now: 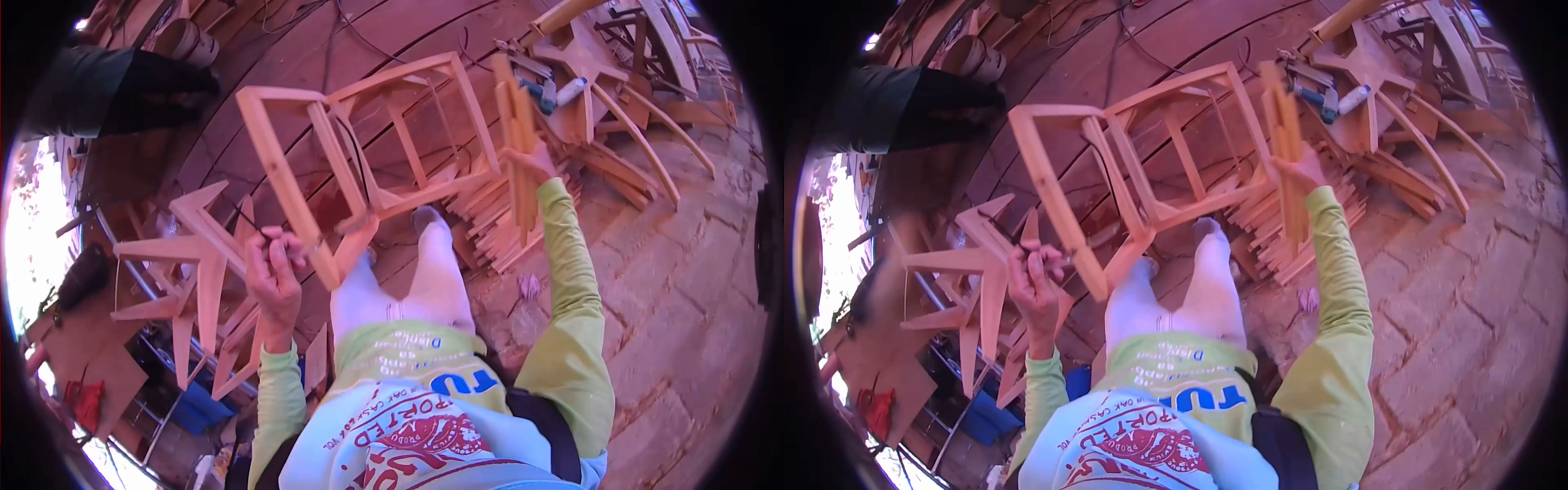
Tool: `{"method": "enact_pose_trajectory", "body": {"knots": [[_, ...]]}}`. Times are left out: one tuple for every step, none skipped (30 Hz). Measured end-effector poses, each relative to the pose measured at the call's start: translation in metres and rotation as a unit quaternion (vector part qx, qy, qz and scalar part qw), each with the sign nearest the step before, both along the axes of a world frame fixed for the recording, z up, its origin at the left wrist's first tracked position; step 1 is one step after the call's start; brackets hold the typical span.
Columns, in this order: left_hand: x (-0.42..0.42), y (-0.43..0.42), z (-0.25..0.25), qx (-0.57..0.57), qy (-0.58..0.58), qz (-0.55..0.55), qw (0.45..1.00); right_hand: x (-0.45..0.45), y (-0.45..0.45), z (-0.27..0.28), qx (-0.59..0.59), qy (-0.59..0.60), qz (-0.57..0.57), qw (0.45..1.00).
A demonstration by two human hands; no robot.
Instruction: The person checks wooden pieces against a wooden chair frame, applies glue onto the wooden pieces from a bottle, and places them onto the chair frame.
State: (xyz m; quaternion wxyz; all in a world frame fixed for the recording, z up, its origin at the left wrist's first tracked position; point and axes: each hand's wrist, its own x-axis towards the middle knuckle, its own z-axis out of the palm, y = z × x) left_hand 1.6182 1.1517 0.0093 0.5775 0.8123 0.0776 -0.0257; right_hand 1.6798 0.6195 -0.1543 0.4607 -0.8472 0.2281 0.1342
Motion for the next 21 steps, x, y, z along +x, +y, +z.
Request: {"method": "enact_pose_trajectory", "body": {"knots": [[0.003,-0.011,-0.012,0.006,-0.001,0.001,1.0,0.023,-0.012,-0.052,-0.053,-0.025,0.05,0.997],[0.004,-0.021,-0.024,0.015,0.003,0.0,1.0,0.047,-0.022,-0.092,-0.103,-0.046,0.097,0.989],[0.003,-0.034,-0.033,0.018,0.018,0.016,1.0,0.071,-0.02,-0.109,-0.145,-0.005,0.122,0.982],[0.003,-0.049,-0.041,0.021,0.033,0.031,0.999,0.098,-0.015,-0.128,-0.187,0.037,0.147,0.971],[0.004,-0.063,-0.051,0.024,0.048,0.048,0.997,0.126,-0.009,-0.14,-0.228,0.078,0.173,0.955],[0.001,-0.071,-0.063,0.029,0.065,0.049,0.996,0.148,-0.005,-0.156,-0.247,0.08,0.189,0.947],[-0.001,-0.077,-0.074,0.034,0.082,0.052,0.995,0.168,-0.002,-0.172,-0.266,0.081,0.207,0.938],[-0.001,-0.083,-0.086,0.04,0.097,0.055,0.993,0.186,0.0,-0.188,-0.28,0.07,0.221,0.932],[-0.002,-0.087,-0.095,0.043,0.105,0.054,0.992,0.198,0.003,-0.202,-0.292,0.062,0.236,0.925],[-0.002,-0.092,-0.1,0.044,0.118,0.06,0.99,0.21,0.006,-0.214,-0.283,0.073,0.244,0.925],[-0.001,-0.096,-0.103,0.044,0.129,0.066,0.988,0.221,0.01,-0.222,-0.276,0.083,0.252,0.924],[0.0,-0.101,-0.107,0.042,0.139,0.073,0.987,0.229,0.013,-0.223,-0.271,0.092,0.26,0.922],[-0.001,-0.105,-0.11,0.039,0.141,0.082,0.986,0.232,0.018,-0.222,-0.264,0.105,0.248,0.926],[0.0,-0.109,-0.113,0.036,0.142,0.091,0.985,0.226,0.015,-0.235,-0.225,0.067,0.235,0.943],[0.001,-0.112,-0.114,0.032,0.14,0.1,0.985,0.22,0.006,-0.252,-0.185,0.027,0.221,0.957],[0.004,-0.116,-0.115,0.027,0.136,0.099,0.985,0.217,-0.004,-0.263,-0.143,-0.015,0.207,0.968],[0.007,-0.118,-0.115,0.028,0.131,0.102,0.986,0.208,-0.01,-0.252,-0.048,-0.072,0.2,0.976],[0.008,-0.115,-0.107,0.034,0.127,0.108,0.986,0.193,-0.003,-0.213,0.15,0.058,0.11,0.981],[0.013,-0.112,-0.098,0.048,0.099,0.086,0.99,0.18,-0.011,-0.2,0.248,0.129,0.063,0.958],[0.022,-0.109,-0.091,0.06,0.066,0.064,0.994,0.157,-0.012,-0.165,0.363,0.158,0.039,0.917],[0.029,-0.106,-0.081,0.069,0.036,0.038,0.996,0.134,0.002,-0.121,0.474,0.136,0.001,0.87]]}}
